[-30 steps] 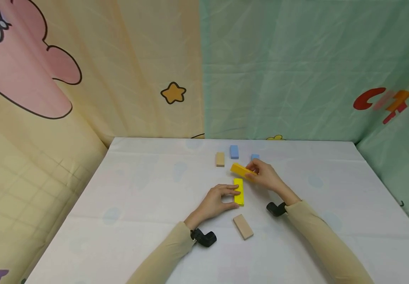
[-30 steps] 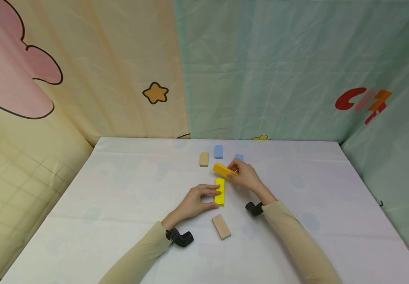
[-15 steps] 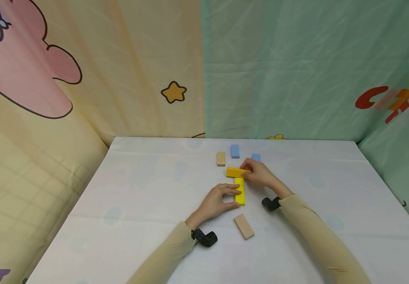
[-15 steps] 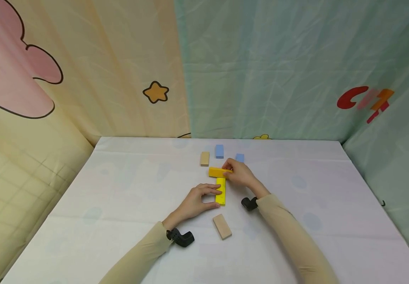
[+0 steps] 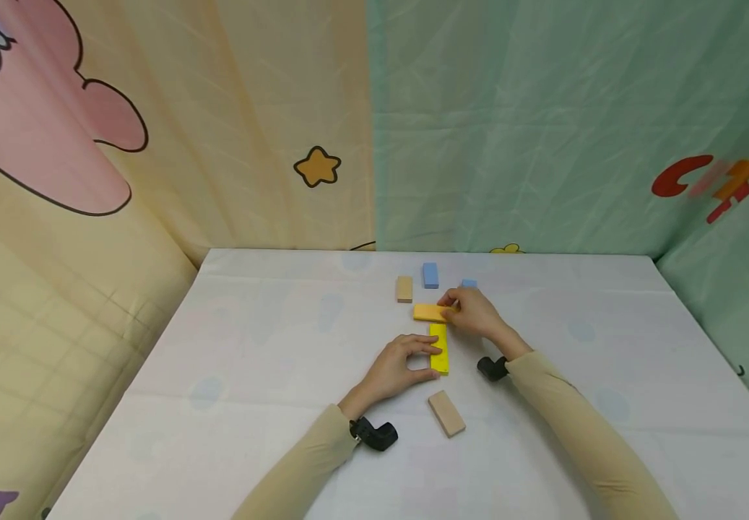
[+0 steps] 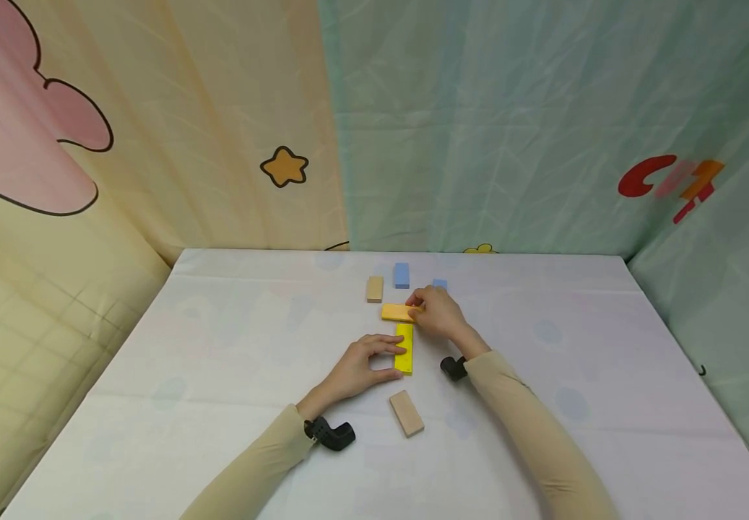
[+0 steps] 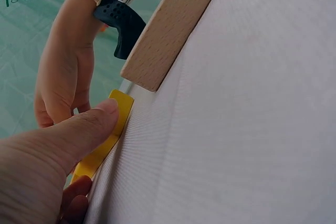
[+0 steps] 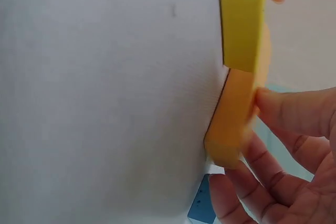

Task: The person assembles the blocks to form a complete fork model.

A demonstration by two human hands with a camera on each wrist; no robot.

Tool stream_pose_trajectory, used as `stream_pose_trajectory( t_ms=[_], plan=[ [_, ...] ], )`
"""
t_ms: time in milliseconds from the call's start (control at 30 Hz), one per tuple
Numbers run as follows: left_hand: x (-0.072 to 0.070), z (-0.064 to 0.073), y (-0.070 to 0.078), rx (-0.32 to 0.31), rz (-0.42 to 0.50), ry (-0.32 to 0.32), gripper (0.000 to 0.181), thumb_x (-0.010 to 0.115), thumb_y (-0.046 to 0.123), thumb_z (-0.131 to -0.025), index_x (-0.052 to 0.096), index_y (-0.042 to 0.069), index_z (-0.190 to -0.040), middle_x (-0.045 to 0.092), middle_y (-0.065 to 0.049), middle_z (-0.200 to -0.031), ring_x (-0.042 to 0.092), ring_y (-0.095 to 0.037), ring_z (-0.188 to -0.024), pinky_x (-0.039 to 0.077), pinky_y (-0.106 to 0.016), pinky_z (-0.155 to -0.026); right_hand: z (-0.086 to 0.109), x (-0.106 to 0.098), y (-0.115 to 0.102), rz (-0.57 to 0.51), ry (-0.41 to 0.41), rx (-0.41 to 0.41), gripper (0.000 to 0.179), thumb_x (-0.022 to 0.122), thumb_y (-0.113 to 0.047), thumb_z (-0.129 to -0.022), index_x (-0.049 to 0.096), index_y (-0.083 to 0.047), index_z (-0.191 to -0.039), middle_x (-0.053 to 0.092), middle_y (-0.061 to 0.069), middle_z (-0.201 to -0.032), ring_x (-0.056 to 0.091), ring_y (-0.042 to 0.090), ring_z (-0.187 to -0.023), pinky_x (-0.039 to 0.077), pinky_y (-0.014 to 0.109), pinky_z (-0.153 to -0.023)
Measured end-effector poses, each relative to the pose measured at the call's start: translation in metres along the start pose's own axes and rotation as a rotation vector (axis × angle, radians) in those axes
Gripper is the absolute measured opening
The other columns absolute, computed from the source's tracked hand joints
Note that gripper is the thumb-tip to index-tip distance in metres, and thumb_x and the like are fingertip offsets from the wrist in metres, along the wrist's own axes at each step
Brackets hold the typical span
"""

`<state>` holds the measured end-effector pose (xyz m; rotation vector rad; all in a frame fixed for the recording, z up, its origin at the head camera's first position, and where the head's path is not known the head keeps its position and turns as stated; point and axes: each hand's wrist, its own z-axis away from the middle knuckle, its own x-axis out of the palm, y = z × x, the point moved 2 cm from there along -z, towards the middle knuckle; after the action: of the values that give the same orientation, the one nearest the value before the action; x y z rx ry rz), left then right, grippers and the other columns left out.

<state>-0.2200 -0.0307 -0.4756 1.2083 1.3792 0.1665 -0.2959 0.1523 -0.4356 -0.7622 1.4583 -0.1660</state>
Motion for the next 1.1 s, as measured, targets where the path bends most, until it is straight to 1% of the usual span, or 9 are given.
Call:
stream_pose_trajectory(
  t_ms=[67,167,267,367,467,600,767,967,1100],
  plan=[
    [0.0,0.0,0.0,0.0,-0.002,-0.003,0.039,0.077,0.024,-0.081,0.068,0.014,-0.117,0.056,0.007,-0.13,0.046,-0.012,-0.122,0.034,-0.029,-0.102,-0.001,0.0,0.0,0.02,0.012,-0.011,0.011,0.064,-0.006,-0.089,0.07,-0.003,-0.096,0.065,0.009,-0.092,0.057,0.023,-0.081,0.049,0.039,-0.073],
    [0.001,0.0,0.001,-0.002,-0.004,-0.01,0.038,0.076,0.025,-0.082,0.068,0.014,-0.118,0.056,0.007,-0.13,0.046,-0.012,-0.123,0.033,-0.03,-0.103,-0.001,-0.001,0.0,0.029,0.006,-0.04,0.012,0.062,-0.005,-0.089,0.07,0.0,-0.097,0.065,0.01,-0.092,0.057,0.027,-0.086,0.048,0.043,-0.079],
    [0.001,0.0,0.001,-0.003,-0.005,-0.015,0.038,0.076,0.025,-0.082,0.068,0.015,-0.118,0.056,0.007,-0.131,0.046,-0.012,-0.123,0.033,-0.03,-0.103,0.001,-0.004,0.002,0.035,-0.03,-0.093,0.016,0.063,-0.003,-0.088,0.07,0.002,-0.101,0.066,0.012,-0.096,0.057,0.03,-0.092,0.046,0.046,-0.083],
    [0.0,0.0,0.0,0.002,-0.012,-0.015,0.038,0.076,0.026,-0.082,0.068,0.015,-0.118,0.056,0.007,-0.131,0.045,-0.012,-0.123,0.033,-0.029,-0.103,0.005,-0.006,0.003,0.046,-0.077,-0.14,0.026,0.065,0.001,-0.084,0.068,0.004,-0.109,0.064,0.015,-0.103,0.056,0.032,-0.098,0.044,0.048,-0.089],
    [-0.002,0.0,0.0,0.006,-0.016,-0.014,0.038,0.076,0.027,-0.082,0.068,0.015,-0.117,0.056,0.007,-0.131,0.046,-0.011,-0.123,0.033,-0.029,-0.103,0.008,-0.006,0.002,0.061,-0.091,-0.175,0.033,0.064,0.006,-0.081,0.065,0.005,-0.114,0.061,0.017,-0.107,0.055,0.033,-0.099,0.044,0.048,-0.09],
    [-0.003,0.0,0.001,0.001,-0.019,-0.011,0.038,0.076,0.027,-0.082,0.068,0.015,-0.117,0.056,0.007,-0.131,0.046,-0.012,-0.123,0.034,-0.03,-0.102,0.01,-0.004,0.003,0.054,-0.073,-0.188,0.034,0.063,0.011,-0.082,0.063,0.006,-0.116,0.062,0.017,-0.109,0.056,0.033,-0.1,0.044,0.047,-0.091],
    [-0.002,0.001,0.0,-0.005,-0.022,-0.01,0.038,0.075,0.028,-0.082,0.068,0.015,-0.117,0.056,0.007,-0.131,0.046,-0.012,-0.122,0.034,-0.03,-0.102,0.011,-0.002,0.005,0.026,-0.075,-0.174,0.033,0.063,0.01,-0.085,0.062,0.005,-0.118,0.062,0.018,-0.113,0.057,0.032,-0.104,0.045,0.046,-0.091],
    [0.0,0.001,-0.001,0.003,-0.027,0.001,0.038,0.075,0.028,-0.082,0.068,0.015,-0.117,0.056,0.007,-0.131,0.046,-0.013,-0.122,0.035,-0.03,-0.102,0.013,-0.001,0.006,0.022,-0.071,-0.162,0.033,0.064,0.009,-0.084,0.062,0.006,-0.117,0.062,0.018,-0.113,0.057,0.032,-0.102,0.047,0.045,-0.088],
    [0.0,0.001,-0.001,-0.01,-0.013,-0.002,0.038,0.075,0.028,-0.082,0.068,0.016,-0.117,0.055,0.008,-0.132,0.046,-0.013,-0.122,0.034,-0.03,-0.102,0.014,0.0,0.006,0.029,-0.066,-0.169,0.032,0.064,0.008,-0.084,0.062,0.007,-0.116,0.062,0.019,-0.112,0.058,0.033,-0.102,0.047,0.045,-0.088]
  ],
)
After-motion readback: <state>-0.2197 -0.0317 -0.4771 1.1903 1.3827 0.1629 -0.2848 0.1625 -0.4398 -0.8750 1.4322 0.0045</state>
